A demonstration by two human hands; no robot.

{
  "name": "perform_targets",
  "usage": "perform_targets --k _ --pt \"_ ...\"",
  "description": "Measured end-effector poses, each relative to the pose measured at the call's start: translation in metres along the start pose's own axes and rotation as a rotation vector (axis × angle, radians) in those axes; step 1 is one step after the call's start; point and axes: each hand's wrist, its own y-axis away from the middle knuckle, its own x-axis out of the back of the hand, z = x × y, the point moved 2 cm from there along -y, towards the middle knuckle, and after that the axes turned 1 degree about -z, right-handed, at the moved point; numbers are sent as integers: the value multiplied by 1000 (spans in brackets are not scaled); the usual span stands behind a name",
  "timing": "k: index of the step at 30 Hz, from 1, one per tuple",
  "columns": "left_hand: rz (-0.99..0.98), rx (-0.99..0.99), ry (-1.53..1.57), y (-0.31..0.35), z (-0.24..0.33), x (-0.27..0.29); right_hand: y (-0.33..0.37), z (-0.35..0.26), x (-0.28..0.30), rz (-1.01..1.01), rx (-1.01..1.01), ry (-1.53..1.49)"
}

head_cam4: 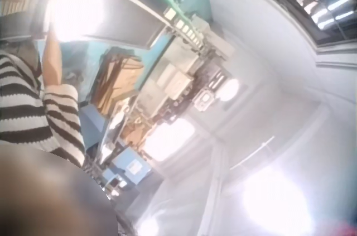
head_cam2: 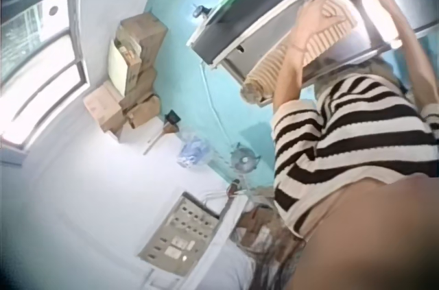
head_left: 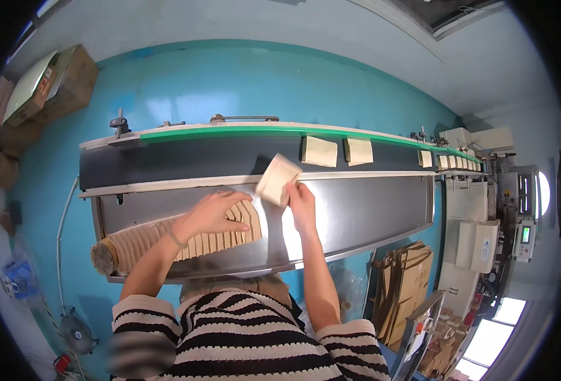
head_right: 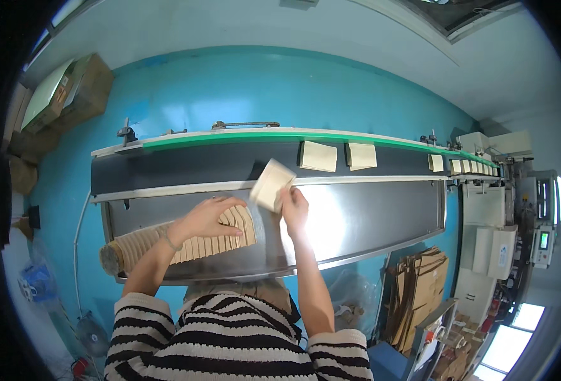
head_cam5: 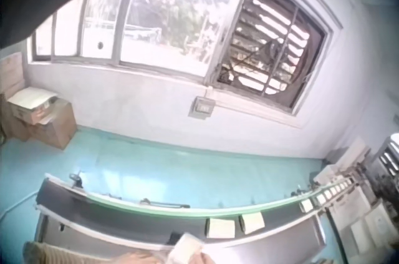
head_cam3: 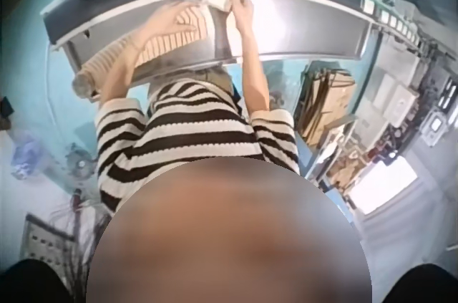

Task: The person is sorting stacks of paper envelopes and placing them onto a moving conveyor belt system in an industrial setting.

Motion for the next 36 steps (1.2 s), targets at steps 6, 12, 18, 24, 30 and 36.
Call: perform_targets --k 6,12,18,24,30,36 --pt "8 0 -5 9 -4 4 51 -15 -47 -234 186 439" --pt "41 -66 -11 14 -12 2 68 -7 -33 -303 -85 173" --pt "76 -57 31 20 -24 1 53 -36 -46 -496 -65 338" --pt "77 -35 6 25 -36 -3 57 -1 -44 -355 -326 12" --pt "24 6 20 21 -31 0 18 -7 -42 -67 -162 -172" --pt "62 -59 -15 35 -32 9 76 -28 -80 -304 48 415"
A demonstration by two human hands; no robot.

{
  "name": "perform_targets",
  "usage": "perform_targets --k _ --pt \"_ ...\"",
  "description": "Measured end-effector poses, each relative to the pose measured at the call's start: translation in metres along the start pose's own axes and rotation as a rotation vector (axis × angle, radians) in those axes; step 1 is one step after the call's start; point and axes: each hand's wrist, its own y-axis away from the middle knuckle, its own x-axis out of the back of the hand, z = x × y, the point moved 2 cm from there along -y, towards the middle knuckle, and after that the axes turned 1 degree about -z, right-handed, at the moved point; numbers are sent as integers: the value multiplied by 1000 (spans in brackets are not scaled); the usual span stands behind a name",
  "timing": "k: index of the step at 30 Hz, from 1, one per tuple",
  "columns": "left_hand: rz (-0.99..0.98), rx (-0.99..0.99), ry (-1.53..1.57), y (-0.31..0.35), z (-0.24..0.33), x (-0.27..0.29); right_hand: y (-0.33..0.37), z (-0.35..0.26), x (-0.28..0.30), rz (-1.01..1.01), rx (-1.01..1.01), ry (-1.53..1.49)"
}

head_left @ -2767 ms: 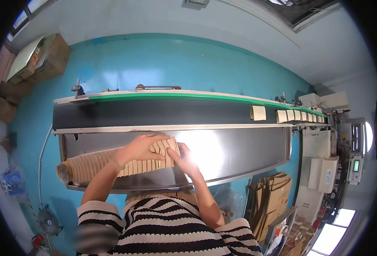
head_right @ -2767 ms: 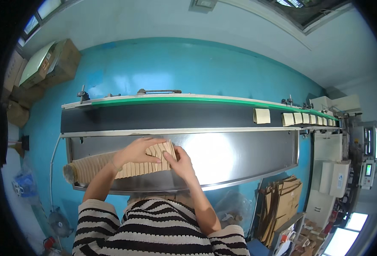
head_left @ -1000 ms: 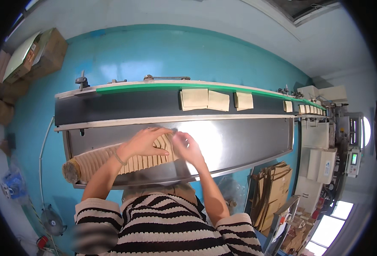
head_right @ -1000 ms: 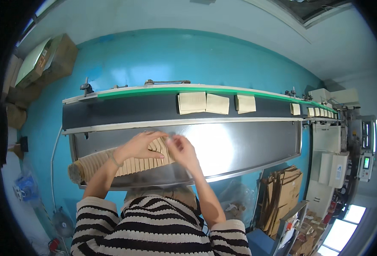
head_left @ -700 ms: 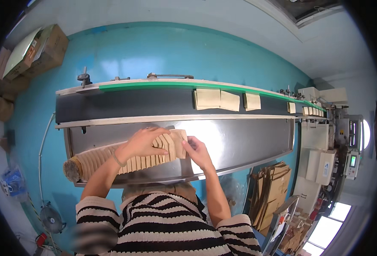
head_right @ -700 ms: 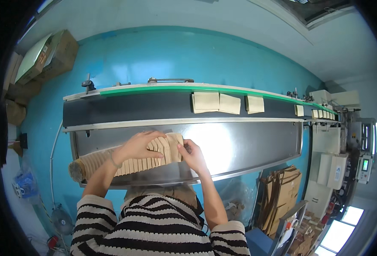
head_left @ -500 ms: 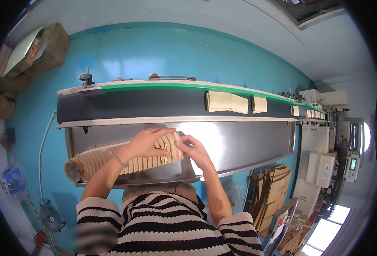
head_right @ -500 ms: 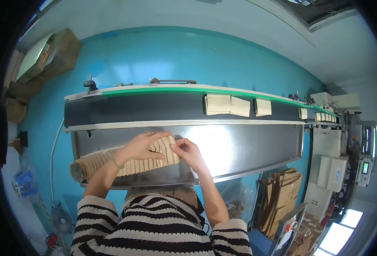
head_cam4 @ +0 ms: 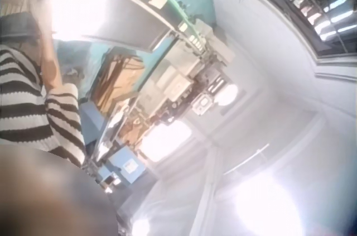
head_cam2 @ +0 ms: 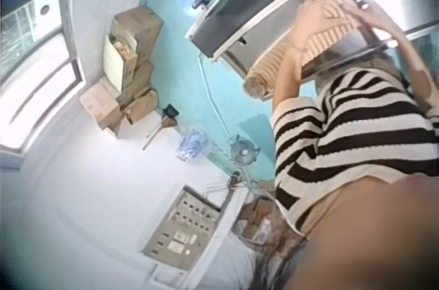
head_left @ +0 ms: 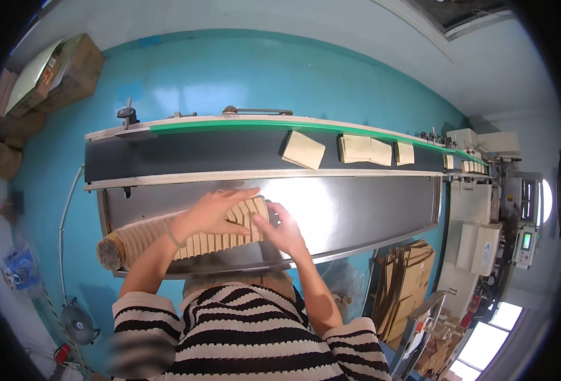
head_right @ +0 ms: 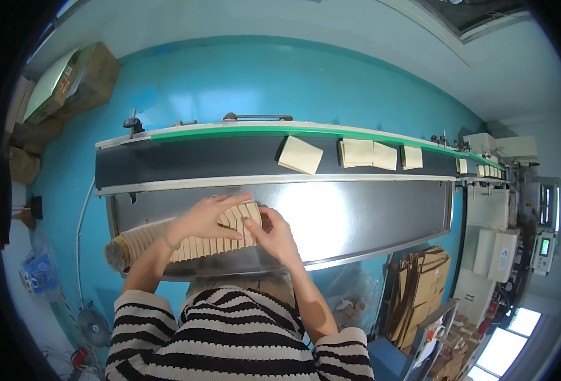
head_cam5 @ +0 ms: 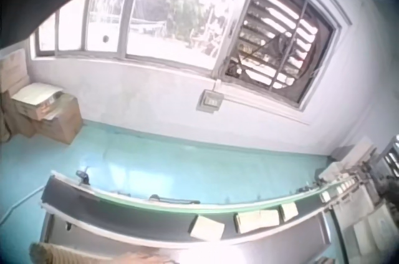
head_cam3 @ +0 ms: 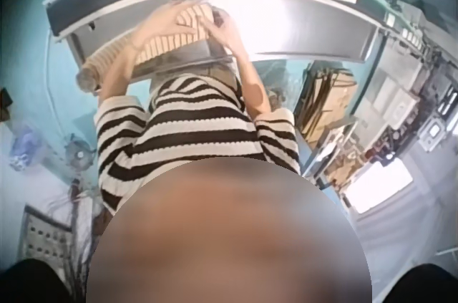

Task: The person is sorting stacks of paper envelopes and placing them onto a moving conveyor belt system in an industrial setting.

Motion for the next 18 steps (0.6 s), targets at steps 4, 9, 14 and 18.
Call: perform_targets --k 4,9,14,18 --pt "-88 30 -5 2 -8 4 -1 38 9 -29 -98 -252" --pt "-79 27 19 1 -14 1 -48 36 21 174 -25 -424" --pt "-82 31 -7 3 -20 -1 -40 6 4 -27 32 324" --pt "-65 22 58 -3 -17 3 -61 49 19 -89 -113 143"
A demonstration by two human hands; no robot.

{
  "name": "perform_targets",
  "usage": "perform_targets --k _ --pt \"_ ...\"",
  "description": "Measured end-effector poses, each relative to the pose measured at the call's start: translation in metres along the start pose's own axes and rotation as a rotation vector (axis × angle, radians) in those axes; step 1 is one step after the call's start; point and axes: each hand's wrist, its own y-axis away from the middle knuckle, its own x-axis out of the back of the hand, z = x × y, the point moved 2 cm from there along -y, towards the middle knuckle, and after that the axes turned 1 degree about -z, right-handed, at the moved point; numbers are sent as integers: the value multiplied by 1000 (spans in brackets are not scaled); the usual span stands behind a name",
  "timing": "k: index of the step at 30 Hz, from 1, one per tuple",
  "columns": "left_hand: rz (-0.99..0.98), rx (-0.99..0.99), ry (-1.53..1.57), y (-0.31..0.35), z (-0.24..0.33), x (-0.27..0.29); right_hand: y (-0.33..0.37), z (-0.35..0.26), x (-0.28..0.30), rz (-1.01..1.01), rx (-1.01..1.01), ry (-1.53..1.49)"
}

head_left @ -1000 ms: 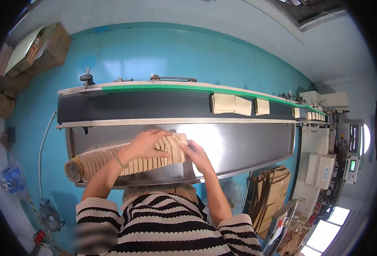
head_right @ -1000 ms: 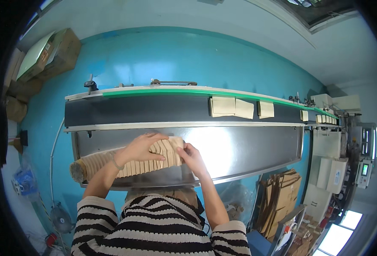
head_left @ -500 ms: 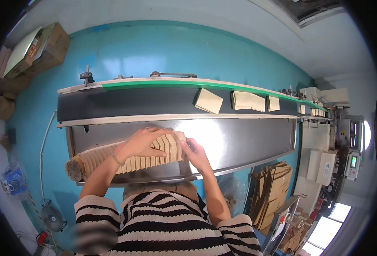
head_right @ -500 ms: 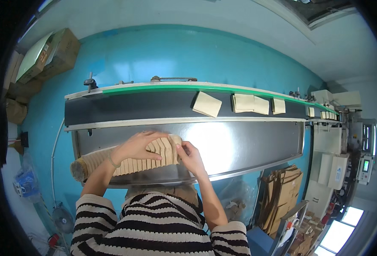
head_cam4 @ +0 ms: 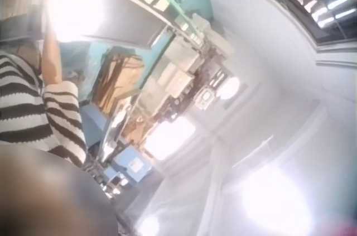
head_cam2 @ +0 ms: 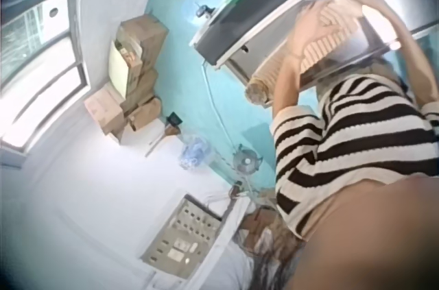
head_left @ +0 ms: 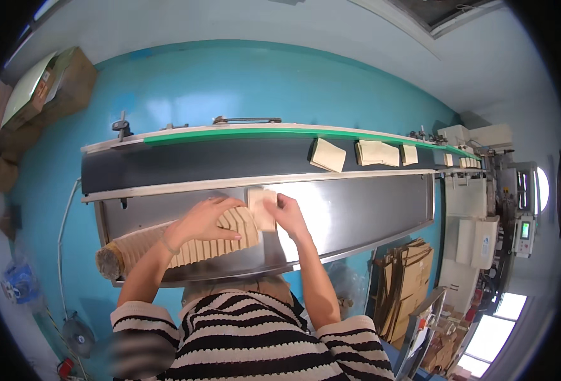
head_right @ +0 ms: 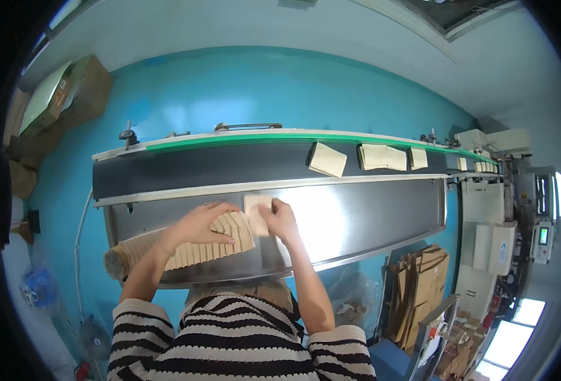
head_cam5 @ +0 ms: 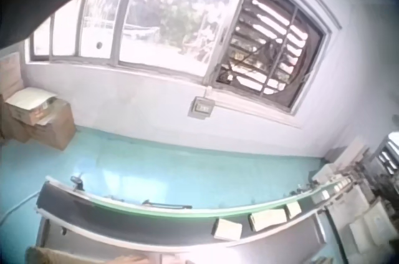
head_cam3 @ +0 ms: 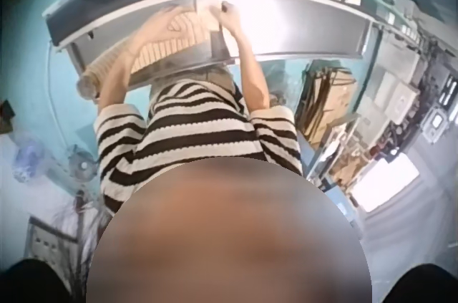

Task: The person is sorting stacks of paper envelopes and placing them onto a moving conveyor belt system in an industrial setting.

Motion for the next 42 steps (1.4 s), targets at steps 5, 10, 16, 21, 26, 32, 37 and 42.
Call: perform_targets --k 5,10,16,21,26,32,37,42 --pt "17 7 10 8 0 0 -24 2 35 576 -4 -696" --pt "-6 19 29 6 6 -1 -55 93 142 826 110 -1225" --pt "9 17 -40 11 -7 0 6 25 3 268 195 -242" --pt "-29 10 -86 13 -5 6 40 -41 -55 180 96 -150" --pt "43 -24 -76 23 -20 5 41 -11 -55 141 128 -306" --pt "19 24 -7 24 -26 11 -26 -9 -24 354 -3 -892" --pt "58 85 -136 37 -27 14 26 -29 -87 208 159 -106" --pt "238 -32 -125 41 -46 30 11 -53 -105 235 190 -190"
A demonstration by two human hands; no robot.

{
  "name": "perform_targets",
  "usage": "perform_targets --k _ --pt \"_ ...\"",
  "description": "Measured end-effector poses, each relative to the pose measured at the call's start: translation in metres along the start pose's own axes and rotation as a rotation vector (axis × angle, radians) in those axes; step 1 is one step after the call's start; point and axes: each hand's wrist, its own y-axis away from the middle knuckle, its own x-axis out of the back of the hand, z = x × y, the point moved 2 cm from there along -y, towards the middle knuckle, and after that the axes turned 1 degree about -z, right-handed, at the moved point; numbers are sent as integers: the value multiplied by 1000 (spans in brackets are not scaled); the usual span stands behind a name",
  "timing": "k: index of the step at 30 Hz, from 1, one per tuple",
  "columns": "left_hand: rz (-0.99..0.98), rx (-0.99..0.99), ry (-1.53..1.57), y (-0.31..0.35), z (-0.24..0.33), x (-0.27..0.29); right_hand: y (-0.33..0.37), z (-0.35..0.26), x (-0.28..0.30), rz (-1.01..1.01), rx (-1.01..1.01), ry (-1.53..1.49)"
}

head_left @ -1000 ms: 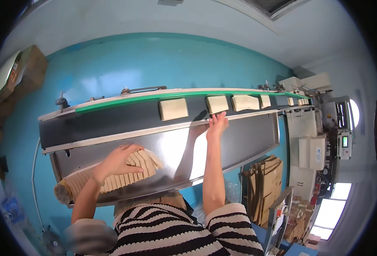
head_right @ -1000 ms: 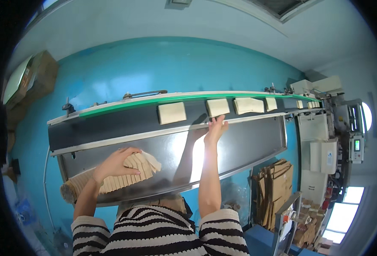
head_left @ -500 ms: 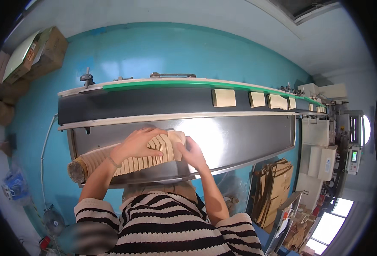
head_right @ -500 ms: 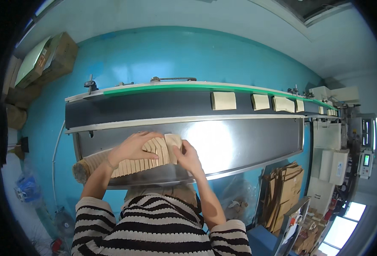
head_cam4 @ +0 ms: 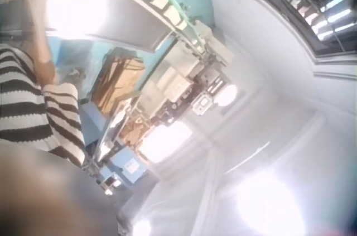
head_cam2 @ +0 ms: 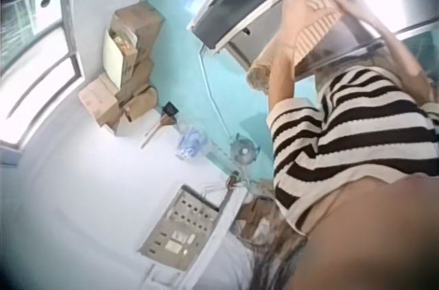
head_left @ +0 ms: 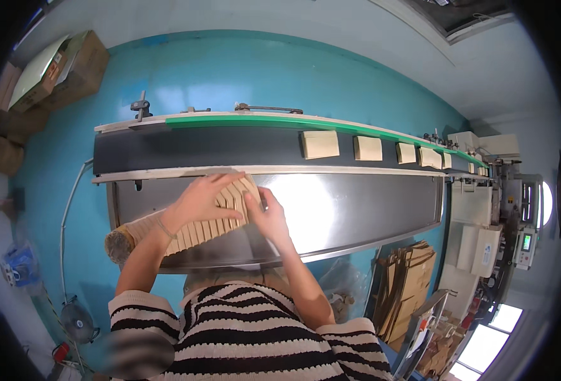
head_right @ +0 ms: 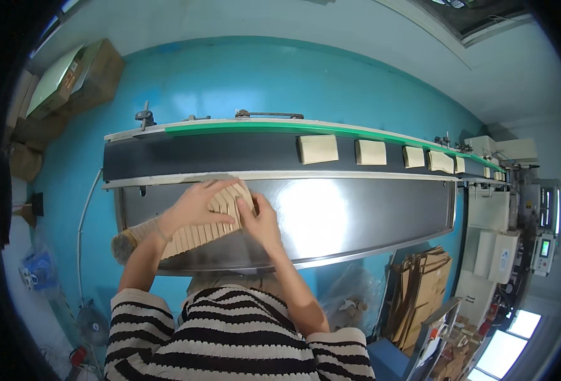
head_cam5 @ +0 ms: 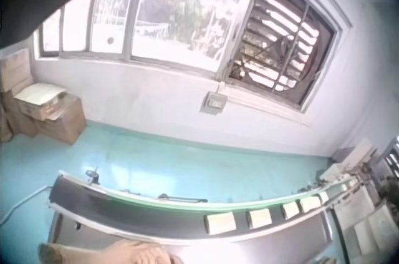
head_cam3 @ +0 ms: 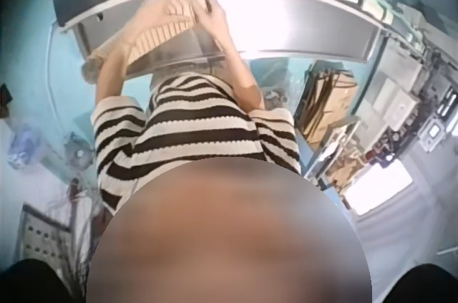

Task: The person is sorting stacks of paper envelopes and placing them onto a moving conveyor belt system in an industrial setting.

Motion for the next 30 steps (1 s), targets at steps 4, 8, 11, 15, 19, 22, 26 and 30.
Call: perform_targets --k 4,8,11,15,19,22,26,30 --pt "19 -17 45 -4 -15 6 -15 17 6 -74 -270 -431" --pt "-151 98 68 1 -18 2 -15 48 19 -89 -350 -412" --pt "-179 114 57 3 -24 -2 -38 49 29 107 -330 -555" --pt "-132 50 66 5 -26 2 -33 39 9 28 -285 -415" --pt "-115 42 67 11 -30 2 -8 9 -14 -122 -72 73" --pt "-150 83 85 13 -33 5 -16 41 -8 -114 -215 -159" --pt "-146 120 72 16 -36 4 -45 46 6 45 -191 -368" --pt "-130 65 47 19 -43 9 -42 28 -19 39 -190 -266"
